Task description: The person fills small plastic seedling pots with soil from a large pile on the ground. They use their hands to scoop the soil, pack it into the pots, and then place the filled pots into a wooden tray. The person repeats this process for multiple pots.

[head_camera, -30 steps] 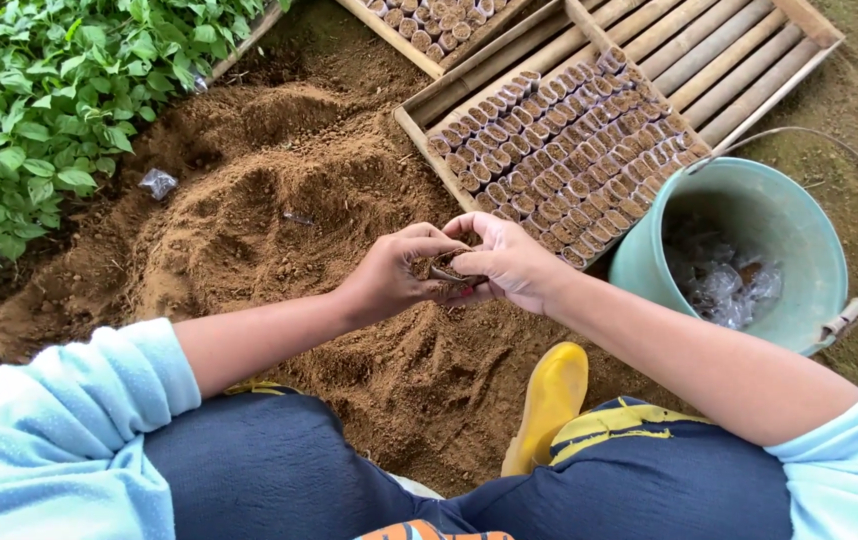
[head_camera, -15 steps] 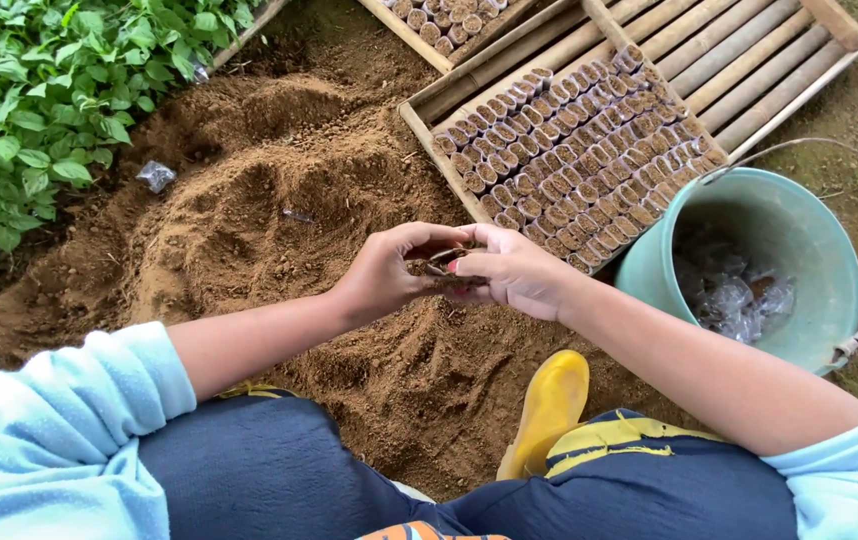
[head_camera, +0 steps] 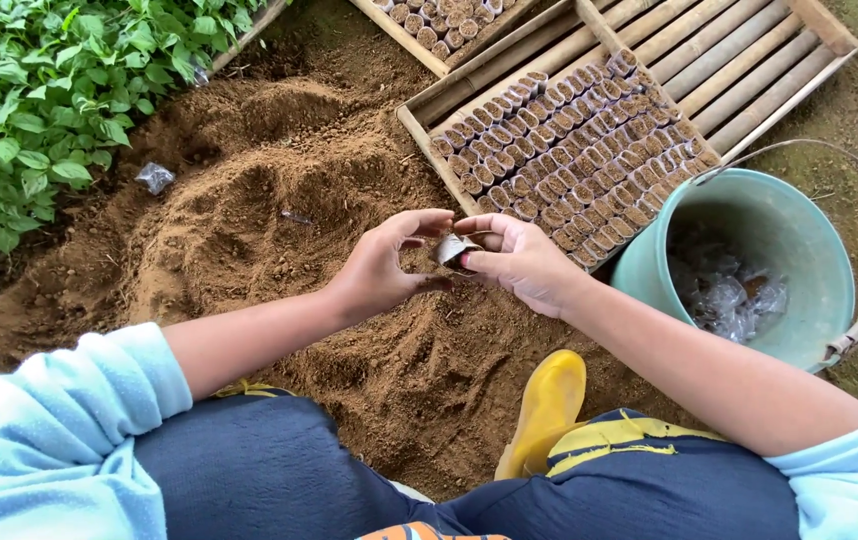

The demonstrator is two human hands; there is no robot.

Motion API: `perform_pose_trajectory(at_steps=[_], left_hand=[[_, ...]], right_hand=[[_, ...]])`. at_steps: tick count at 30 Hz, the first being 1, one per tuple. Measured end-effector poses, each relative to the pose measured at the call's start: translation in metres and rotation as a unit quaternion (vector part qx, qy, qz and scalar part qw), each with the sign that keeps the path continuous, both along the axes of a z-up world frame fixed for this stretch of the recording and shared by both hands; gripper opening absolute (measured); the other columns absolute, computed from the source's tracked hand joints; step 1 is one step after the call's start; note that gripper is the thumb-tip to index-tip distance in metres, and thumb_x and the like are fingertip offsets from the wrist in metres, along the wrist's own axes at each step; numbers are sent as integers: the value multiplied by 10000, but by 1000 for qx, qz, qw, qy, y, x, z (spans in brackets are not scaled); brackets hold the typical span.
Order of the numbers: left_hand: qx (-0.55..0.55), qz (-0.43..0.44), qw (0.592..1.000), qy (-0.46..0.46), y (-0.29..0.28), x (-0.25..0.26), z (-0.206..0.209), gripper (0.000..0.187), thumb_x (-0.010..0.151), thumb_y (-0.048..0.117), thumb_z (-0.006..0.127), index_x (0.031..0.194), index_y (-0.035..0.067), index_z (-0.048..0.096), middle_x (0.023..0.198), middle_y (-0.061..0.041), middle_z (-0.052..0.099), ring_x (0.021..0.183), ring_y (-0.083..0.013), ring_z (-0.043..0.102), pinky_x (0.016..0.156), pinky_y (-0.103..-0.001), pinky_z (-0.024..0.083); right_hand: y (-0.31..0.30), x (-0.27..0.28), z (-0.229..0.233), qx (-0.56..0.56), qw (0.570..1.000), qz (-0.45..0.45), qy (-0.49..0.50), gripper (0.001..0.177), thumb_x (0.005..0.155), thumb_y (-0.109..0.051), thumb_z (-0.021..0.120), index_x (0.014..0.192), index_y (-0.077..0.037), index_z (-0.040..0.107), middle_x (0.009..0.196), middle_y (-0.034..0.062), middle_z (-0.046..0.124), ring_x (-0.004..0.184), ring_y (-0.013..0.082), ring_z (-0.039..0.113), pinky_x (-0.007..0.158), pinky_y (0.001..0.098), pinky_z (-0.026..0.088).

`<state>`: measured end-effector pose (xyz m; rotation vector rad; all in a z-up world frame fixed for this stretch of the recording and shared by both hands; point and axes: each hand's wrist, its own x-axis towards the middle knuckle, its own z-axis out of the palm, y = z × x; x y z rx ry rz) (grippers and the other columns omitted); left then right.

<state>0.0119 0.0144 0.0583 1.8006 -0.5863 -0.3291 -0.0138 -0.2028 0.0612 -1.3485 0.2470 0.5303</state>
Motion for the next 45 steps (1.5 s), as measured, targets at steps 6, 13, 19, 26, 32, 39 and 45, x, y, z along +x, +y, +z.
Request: perform_pose_trajectory(at_steps=[6,13,19,26,32,39,45], left_hand=[[29,-9,999,10,1,-4,-8,522,775,99,889,1236,22,657,1166,-159,685,1142,-332,672,999,-462,548],[23,1,1000,-18,3,0,-17,356,801,68,854,1128,40,716,1049,-144,721,1017,-310,729,914,-436,588],[15,-23,1000,12,1,0,-11,392,805,24,838,1170,43,697,1046,-180,727,1001,-369,735,912,-477,596],[73,-46,996,21,-2,2,-20,267,798,100,867,1027,46,742,914,-153,744,894,-313,756,839,-429,626],[72,-32,997,20,-13,21,-36,265,778,73,877,1010,54,749,891,-155,764,853,-292,757,808,-403,632],[72,3,991,113,-29,41,-48,496,723,58,911,1146,56,653,1062,-140,745,963,-242,748,856,-353,625],[125,-75,962,231,-38,39,-68,678,729,-50,841,1337,51,558,1273,-213,626,1147,-368,677,953,-440,614]], right_hand=[[5,-5,-1,7,1000,-8,-4,532,829,106,717,1332,35,559,1205,216,686,986,260,719,857,346,645],[6,-8,-12,20,1000,-22,-2,553,805,117,735,1325,41,566,1205,203,679,975,256,721,862,334,644],[5,-12,-16,-23,999,1,-25,506,810,57,775,1285,-13,618,1096,163,697,928,213,715,798,301,659],[0,-14,-35,-59,998,9,-9,353,856,24,739,1197,-2,651,1028,132,699,900,174,692,766,269,652],[-4,2,-50,-55,998,12,-34,359,905,78,637,1258,17,658,1083,200,695,967,243,687,826,334,658],[-15,12,-54,-72,995,-28,-57,381,898,53,636,1277,17,656,1089,115,669,985,147,637,841,246,619],[-34,9,-55,-82,996,14,15,357,907,109,591,1255,61,654,1094,221,667,941,260,683,797,363,659]])
